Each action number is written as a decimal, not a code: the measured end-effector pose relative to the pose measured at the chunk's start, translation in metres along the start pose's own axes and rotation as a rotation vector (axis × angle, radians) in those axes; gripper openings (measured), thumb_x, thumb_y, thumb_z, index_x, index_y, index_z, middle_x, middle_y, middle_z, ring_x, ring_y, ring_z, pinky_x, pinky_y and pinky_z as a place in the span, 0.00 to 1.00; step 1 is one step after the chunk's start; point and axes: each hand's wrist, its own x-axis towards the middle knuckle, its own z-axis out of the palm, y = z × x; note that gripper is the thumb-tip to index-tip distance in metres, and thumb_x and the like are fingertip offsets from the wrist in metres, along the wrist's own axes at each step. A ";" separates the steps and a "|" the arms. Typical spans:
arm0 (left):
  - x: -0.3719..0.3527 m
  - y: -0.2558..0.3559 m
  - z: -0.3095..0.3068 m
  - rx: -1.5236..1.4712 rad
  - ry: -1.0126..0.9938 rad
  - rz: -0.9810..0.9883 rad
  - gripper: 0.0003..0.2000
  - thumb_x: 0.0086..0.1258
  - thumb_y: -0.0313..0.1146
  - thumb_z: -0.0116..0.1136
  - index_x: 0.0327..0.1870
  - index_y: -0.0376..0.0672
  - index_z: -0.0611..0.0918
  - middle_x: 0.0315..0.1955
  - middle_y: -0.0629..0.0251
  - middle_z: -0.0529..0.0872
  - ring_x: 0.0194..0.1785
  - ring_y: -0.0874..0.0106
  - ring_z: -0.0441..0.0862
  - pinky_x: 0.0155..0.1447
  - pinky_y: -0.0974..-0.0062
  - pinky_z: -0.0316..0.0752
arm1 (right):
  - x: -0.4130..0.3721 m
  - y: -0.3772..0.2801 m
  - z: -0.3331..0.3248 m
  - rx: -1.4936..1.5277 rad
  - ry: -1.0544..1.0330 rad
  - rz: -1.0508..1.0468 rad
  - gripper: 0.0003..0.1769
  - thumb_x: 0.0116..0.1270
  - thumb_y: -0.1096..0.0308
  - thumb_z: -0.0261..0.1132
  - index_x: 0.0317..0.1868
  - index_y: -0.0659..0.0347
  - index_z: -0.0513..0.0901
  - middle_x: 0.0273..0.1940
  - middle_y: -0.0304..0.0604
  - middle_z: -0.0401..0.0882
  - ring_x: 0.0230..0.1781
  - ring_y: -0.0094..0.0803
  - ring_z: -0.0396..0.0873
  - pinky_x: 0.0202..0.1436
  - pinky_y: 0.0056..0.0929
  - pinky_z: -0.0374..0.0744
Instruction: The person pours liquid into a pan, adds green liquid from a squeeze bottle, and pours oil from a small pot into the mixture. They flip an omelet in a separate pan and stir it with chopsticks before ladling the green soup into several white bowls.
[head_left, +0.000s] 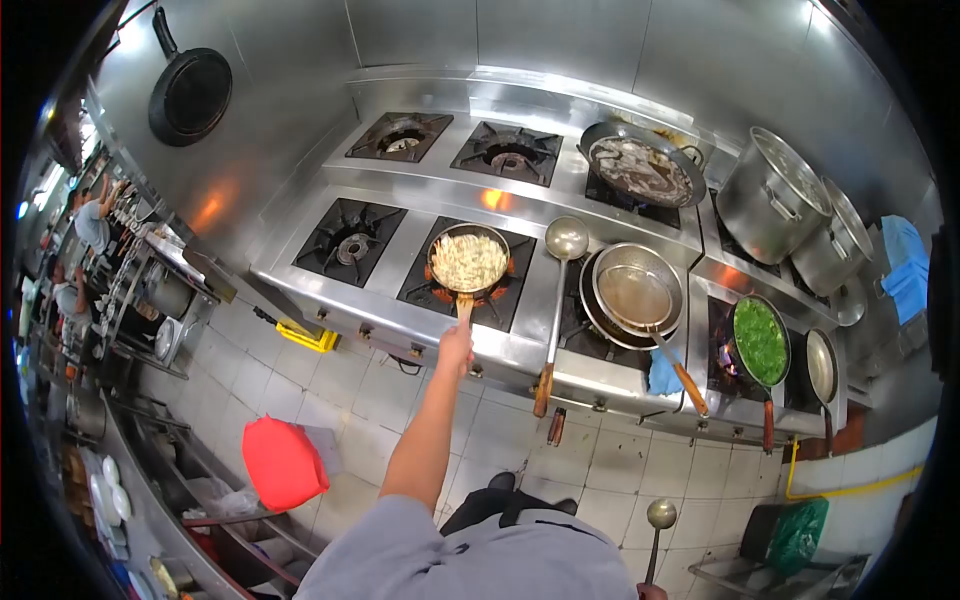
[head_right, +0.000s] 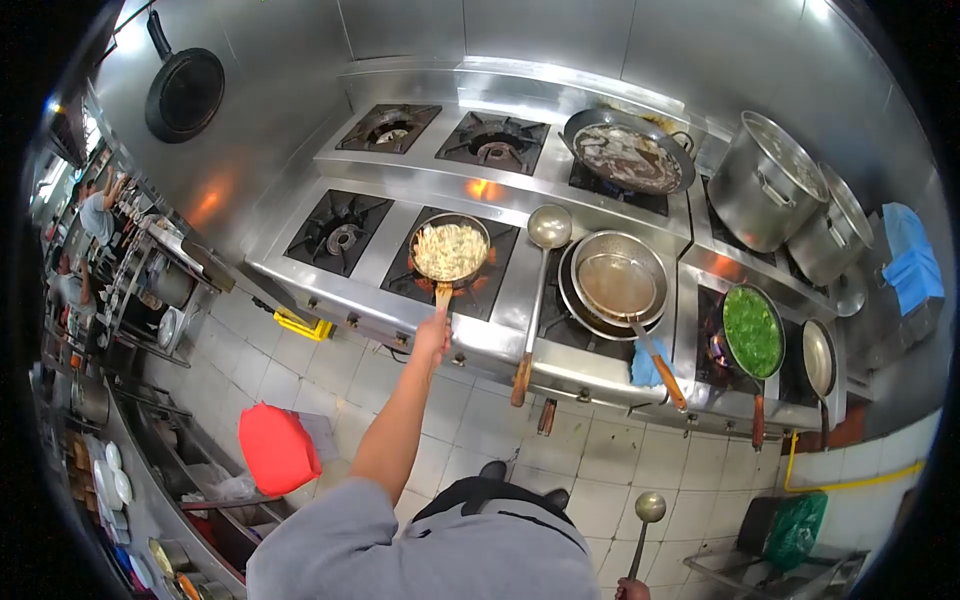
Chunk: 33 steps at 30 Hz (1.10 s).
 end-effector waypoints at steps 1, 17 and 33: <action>0.000 0.003 0.001 -0.013 0.026 0.019 0.21 0.76 0.53 0.48 0.38 0.41 0.77 0.13 0.73 0.70 0.11 0.78 0.64 0.14 0.79 0.54 | -0.029 -0.022 0.006 0.133 -0.055 -0.015 0.16 0.65 0.57 0.63 0.20 0.50 0.74 0.14 0.30 0.67 0.12 0.20 0.60 0.15 0.21 0.57; -0.039 -0.014 -0.046 -0.468 -0.027 -0.092 0.25 0.76 0.59 0.43 0.46 0.42 0.76 0.23 0.70 0.76 0.19 0.77 0.70 0.24 0.76 0.69 | 0.032 -0.012 0.027 0.385 -0.111 0.145 0.06 0.59 0.70 0.65 0.34 0.61 0.78 0.20 0.38 0.71 0.16 0.31 0.72 0.19 0.32 0.74; -0.105 -0.242 -0.107 0.939 -0.653 -0.592 0.17 0.72 0.43 0.52 0.51 0.38 0.77 0.42 0.57 0.87 0.31 0.65 0.84 0.29 0.68 0.79 | -0.026 0.027 0.040 0.551 0.017 0.115 0.11 0.62 0.65 0.66 0.26 0.59 0.76 0.18 0.39 0.73 0.15 0.30 0.72 0.19 0.30 0.72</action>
